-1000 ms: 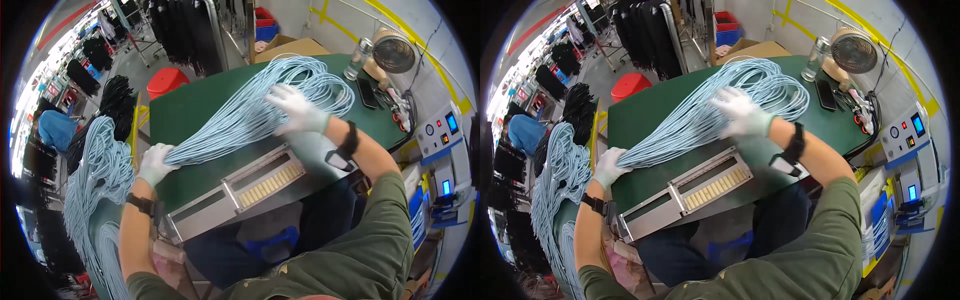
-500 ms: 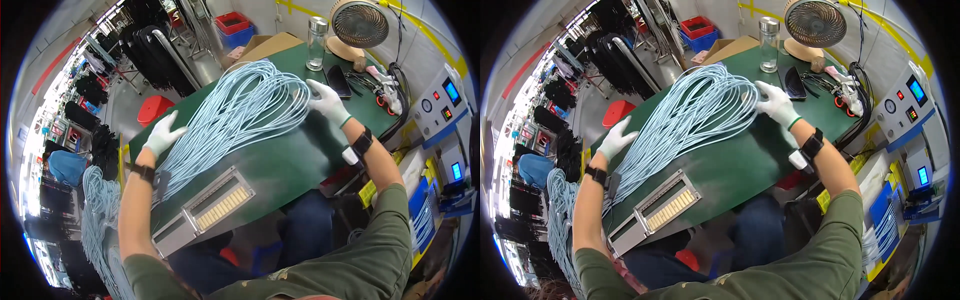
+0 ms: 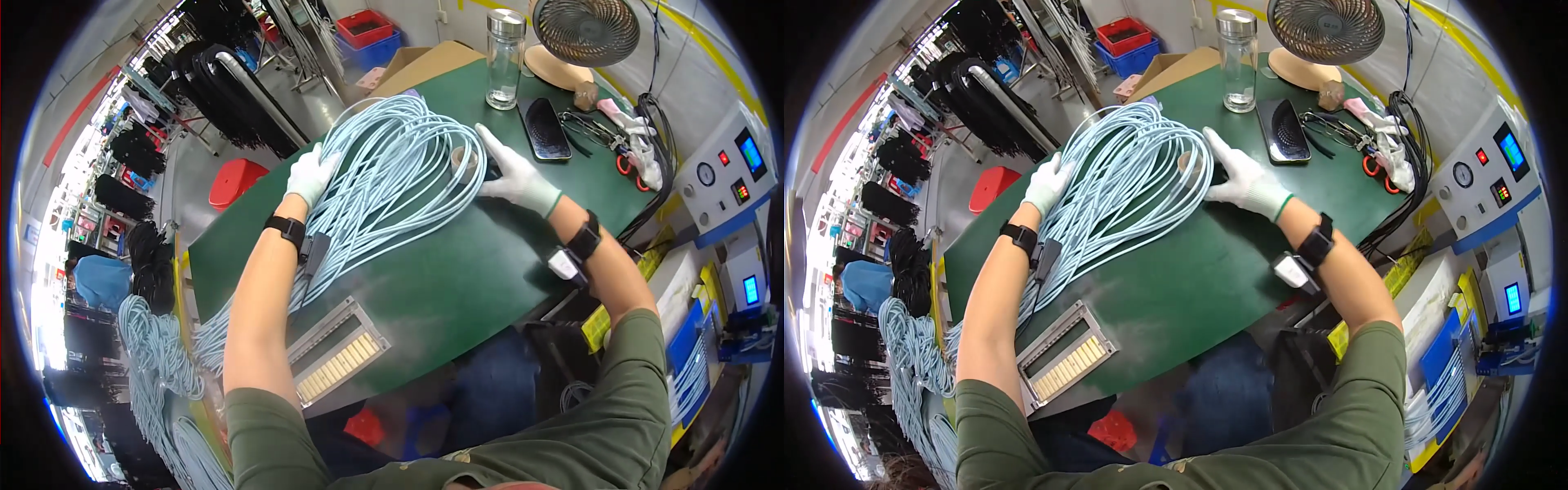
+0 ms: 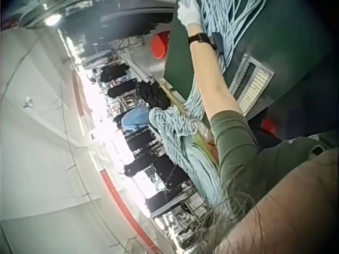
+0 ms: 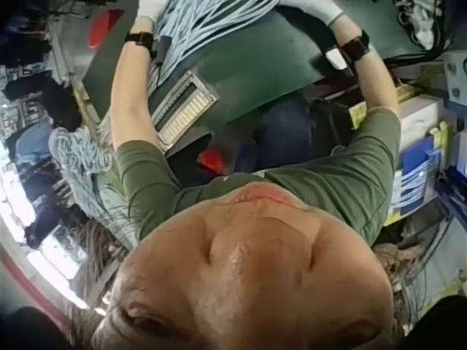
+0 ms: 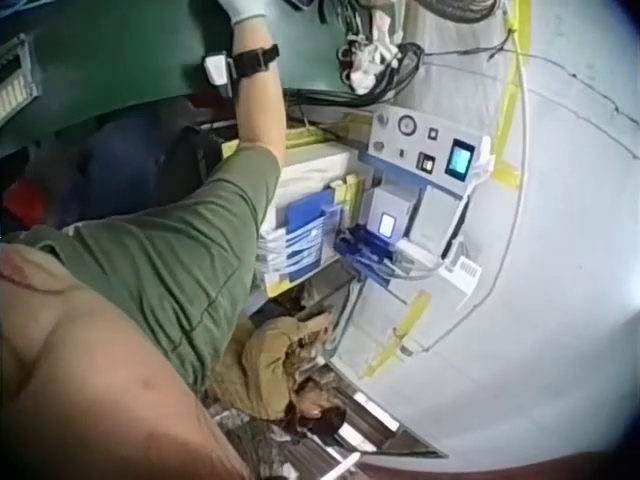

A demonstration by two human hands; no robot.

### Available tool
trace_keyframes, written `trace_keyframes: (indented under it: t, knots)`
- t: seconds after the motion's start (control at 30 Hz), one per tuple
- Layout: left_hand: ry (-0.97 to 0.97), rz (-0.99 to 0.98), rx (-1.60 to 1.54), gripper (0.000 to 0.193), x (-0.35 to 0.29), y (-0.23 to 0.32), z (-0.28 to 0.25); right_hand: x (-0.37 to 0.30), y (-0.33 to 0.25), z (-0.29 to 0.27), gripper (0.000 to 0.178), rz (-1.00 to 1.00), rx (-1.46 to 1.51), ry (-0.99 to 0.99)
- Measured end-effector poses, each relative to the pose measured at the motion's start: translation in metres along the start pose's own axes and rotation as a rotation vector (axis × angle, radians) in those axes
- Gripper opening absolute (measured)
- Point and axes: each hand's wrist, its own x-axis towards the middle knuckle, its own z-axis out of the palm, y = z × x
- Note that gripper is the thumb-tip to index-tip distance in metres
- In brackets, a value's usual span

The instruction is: The person places light blue cables into a metal jig, carries the jig to a machine, and places it on a blue platform. After the machine operates, the person removes the jig, takes out the cables, and wraps them with tape before setting the bundle aside.

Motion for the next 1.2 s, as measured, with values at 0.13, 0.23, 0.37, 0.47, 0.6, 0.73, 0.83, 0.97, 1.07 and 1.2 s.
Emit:
trace_keyframes:
  t: [0.13, 0.23, 0.37, 0.47, 0.6, 0.73, 0.83, 0.97, 1.07, 1.2]
  knots:
    - [0.137, 0.084, 0.118, 0.067, -0.02, 0.019, 0.018, 0.008, -0.02, 0.02, 0.106, 0.297, 0.207, 0.115]
    - [0.176, 0.141, 0.174, 0.061, -0.042, 0.035, 0.021, -0.013, -0.031, 0.025, 0.103, 0.247, 0.326, 0.207]
    - [0.141, 0.158, 0.115, 0.057, -0.059, 0.051, 0.016, -0.032, -0.035, -0.008, 0.096, 0.427, 0.651, 0.137]
    - [0.142, 0.133, 0.001, 0.054, -0.066, 0.05, 0.015, -0.031, -0.048, -0.028, 0.091, 0.544, 0.931, 0.103]
    - [0.14, 0.136, -0.154, 0.049, -0.07, 0.041, 0.021, -0.01, -0.054, -0.033, 0.082, 0.483, 1.016, 0.152]
    - [0.009, 0.296, -0.274, 0.053, -0.069, 0.046, 0.019, 0.017, -0.023, -0.023, 0.074, 0.287, 0.42, 0.076]
    - [-0.228, 0.178, -0.243, 0.067, -0.072, 0.078, 0.008, 0.009, 0.016, -0.019, 0.072, 0.224, 0.069, -0.053]
    - [-0.016, 0.141, -0.083, 0.072, -0.075, 0.081, 0.01, -0.034, 0.041, -0.021, 0.075, 0.126, 0.188, 0.207]
    - [-0.004, 0.069, -0.129, 0.08, -0.065, 0.07, 0.005, -0.071, 0.006, -0.023, 0.076, 0.177, 0.361, 0.205]
    - [-0.08, 0.02, -0.223, 0.083, -0.056, 0.09, 0.004, -0.097, -0.041, -0.011, 0.077, 0.159, 0.108, 0.077]
